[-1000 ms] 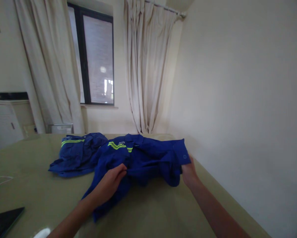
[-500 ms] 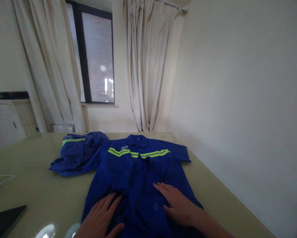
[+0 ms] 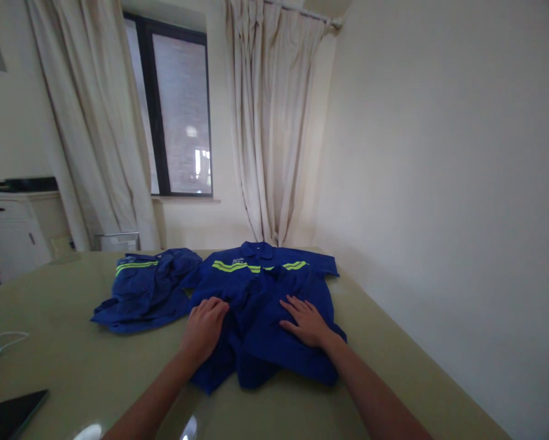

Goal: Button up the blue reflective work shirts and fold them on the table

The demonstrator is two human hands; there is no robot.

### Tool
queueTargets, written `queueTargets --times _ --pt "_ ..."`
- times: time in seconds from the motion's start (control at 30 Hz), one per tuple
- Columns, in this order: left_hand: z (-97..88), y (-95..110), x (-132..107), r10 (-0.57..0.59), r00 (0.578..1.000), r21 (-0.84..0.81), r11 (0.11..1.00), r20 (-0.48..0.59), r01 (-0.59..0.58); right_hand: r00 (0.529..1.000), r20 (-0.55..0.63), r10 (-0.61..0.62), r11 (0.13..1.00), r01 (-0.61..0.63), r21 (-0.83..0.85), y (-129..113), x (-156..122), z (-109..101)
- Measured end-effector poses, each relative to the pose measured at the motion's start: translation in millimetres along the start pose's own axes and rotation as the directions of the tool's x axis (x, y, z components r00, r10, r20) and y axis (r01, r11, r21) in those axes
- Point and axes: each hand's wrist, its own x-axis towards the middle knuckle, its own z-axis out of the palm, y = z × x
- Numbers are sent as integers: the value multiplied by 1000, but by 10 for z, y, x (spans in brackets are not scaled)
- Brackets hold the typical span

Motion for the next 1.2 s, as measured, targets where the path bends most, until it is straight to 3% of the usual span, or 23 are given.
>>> queueTargets --times 0.07,0.1,0.17,0.23,0.27,0.33,0.43,0.5,0.57,0.63,0.77,0.83,0.9,1.0,1.1,1.13,1.2 --pt "-118 174 26 -118 988 -220 971 -101 93 999 -21 -32 999 32 -1 37 2 23" --pt "-191 276 31 -185 979 -376 916 -87 140 998 -30 -47 999 47 -1 49 -3 32" --pt "-359 475 8 -246 967 -663 713 69 228 996 -40 -75 997 75 0 60 -25 36" --pt "-525 599 -93 -163 959 -798 530 233 285 993 -67 -100 995 100 1 45 -79 15" --pt "-590 609 -181 -111 960 -815 509 258 278 989 -104 -102 995 103 3 28 -129 -5" --pt "-656 495 -428 -74 975 -762 613 211 211 972 -224 -69 997 75 20 -14 -299 -55" --pt "-562 61 -900 -141 983 -467 866 118 181 937 -348 15 997 12 74 -42 -726 -129" --pt "-418 -240 -1178 -89 969 -280 948 232 154 953 -302 21 997 3 78 -1 -1052 -159" --pt "-273 -395 -1342 -78 950 -135 983 304 124 973 -229 27 998 -14 57 81 -1319 -165" --pt "-163 -348 -1358 -86 948 -33 994 308 101 980 -187 73 997 -65 46 172 -1468 -149" --pt "-30 58 -1057 -45 973 35 999 225 38 968 -171 185 982 -175 71 280 -1431 -80" --pt "2 188 -870 -35 983 -54 998 182 45 955 -217 202 978 -186 88 296 -1347 -74" --pt "-44 208 -726 -84 989 -250 962 126 113 938 -282 204 975 -168 144 301 -1292 -131" --pt "-377 126 -615 -225 974 -529 829 -18 182 891 -389 235 943 -113 312 302 -1315 -371" --pt "-965 18 -625 -289 944 -601 787 -158 140 817 -498 291 906 -68 417 305 -1441 -722" --pt "-1156 -30 -659 -276 946 -580 804 -168 132 808 -509 297 904 -66 423 309 -1495 -835" --pt "-1440 -158 -781 -217 971 -520 844 -103 134 851 -445 279 911 -87 403 322 -1619 -1022"
